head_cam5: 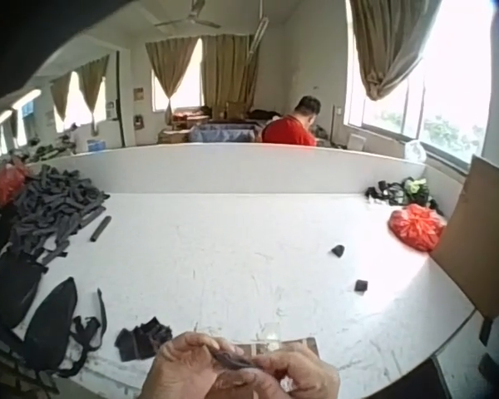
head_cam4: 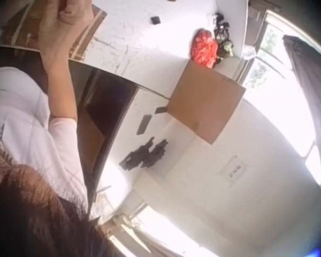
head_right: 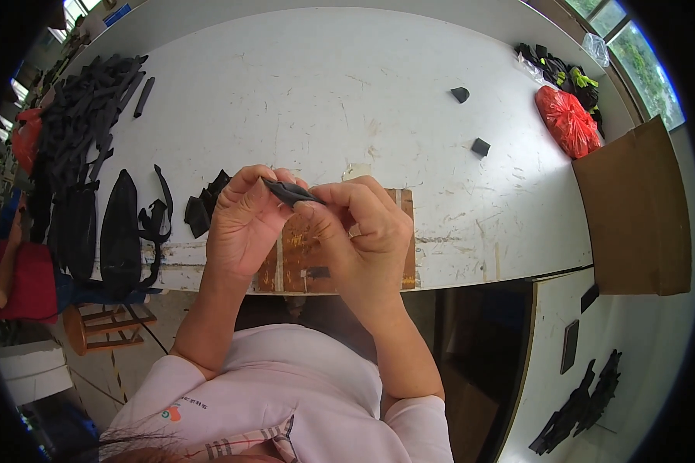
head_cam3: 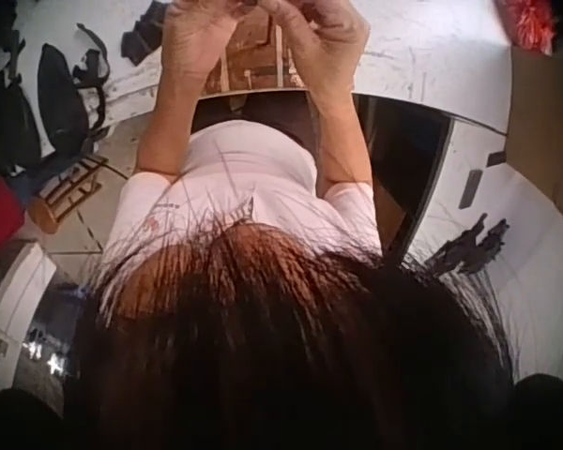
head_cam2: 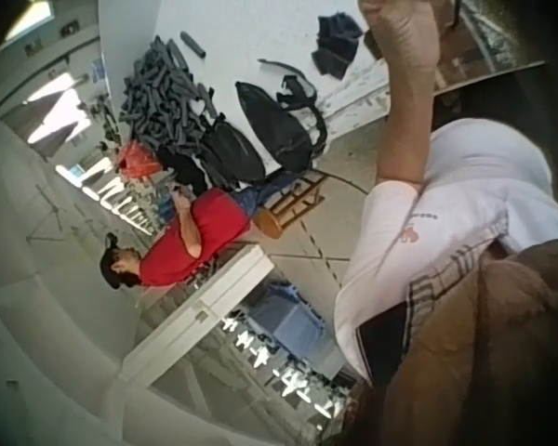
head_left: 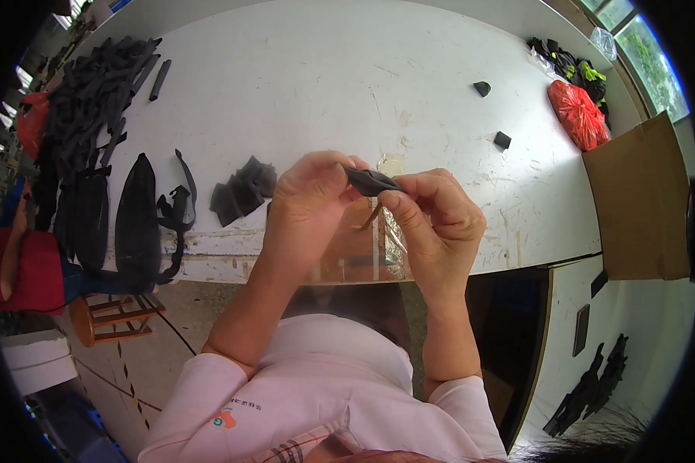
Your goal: Assembling small black foam pieces onto a component at a manufacturing workbench.
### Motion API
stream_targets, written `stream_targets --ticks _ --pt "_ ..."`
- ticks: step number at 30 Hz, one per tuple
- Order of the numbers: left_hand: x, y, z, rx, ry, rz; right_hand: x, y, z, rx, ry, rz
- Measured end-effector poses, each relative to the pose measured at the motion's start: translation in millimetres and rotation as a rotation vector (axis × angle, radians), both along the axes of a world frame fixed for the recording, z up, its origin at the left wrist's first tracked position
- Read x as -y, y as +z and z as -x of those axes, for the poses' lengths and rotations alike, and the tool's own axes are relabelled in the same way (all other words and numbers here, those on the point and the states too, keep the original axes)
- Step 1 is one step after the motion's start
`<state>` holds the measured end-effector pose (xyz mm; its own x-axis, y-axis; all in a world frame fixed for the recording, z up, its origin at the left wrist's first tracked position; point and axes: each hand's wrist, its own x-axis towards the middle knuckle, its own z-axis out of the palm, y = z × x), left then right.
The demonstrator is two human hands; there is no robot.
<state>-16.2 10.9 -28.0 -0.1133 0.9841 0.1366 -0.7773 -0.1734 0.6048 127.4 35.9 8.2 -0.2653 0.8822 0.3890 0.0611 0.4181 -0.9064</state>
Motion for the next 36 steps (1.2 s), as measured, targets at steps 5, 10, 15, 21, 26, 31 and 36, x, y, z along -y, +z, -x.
stream_targets --ticks 5,10,15,21,26,31,36 --pt "3.2 -1.5 -0.3 -0.175 0.050 -0.045 -0.3 -24.8 2.5 -0.123 0.017 -0.037" --pt "6.8 0.4 -0.1 -0.313 0.146 -0.033 -2.0 -26.3 8.2 -0.151 -0.044 -0.096" --pt "24.9 -28.3 20.6 -0.825 0.497 0.260 -27.4 10.8 -12.2 -0.618 0.045 0.341" --pt "47.2 -107.2 62.1 -1.526 0.680 0.586 10.8 -50.9 -13.4 -0.231 -0.097 0.509" --pt "44.8 -126.1 73.2 -1.756 0.588 0.685 49.2 -80.5 8.8 0.025 0.156 0.606" --pt "53.3 -91.8 66.4 -0.320 0.384 0.680 59.4 -89.9 29.0 0.097 0.177 0.493" --pt "68.7 -43.1 11.4 0.045 -0.015 0.542 56.3 -94.7 43.8 -0.287 0.162 0.471"
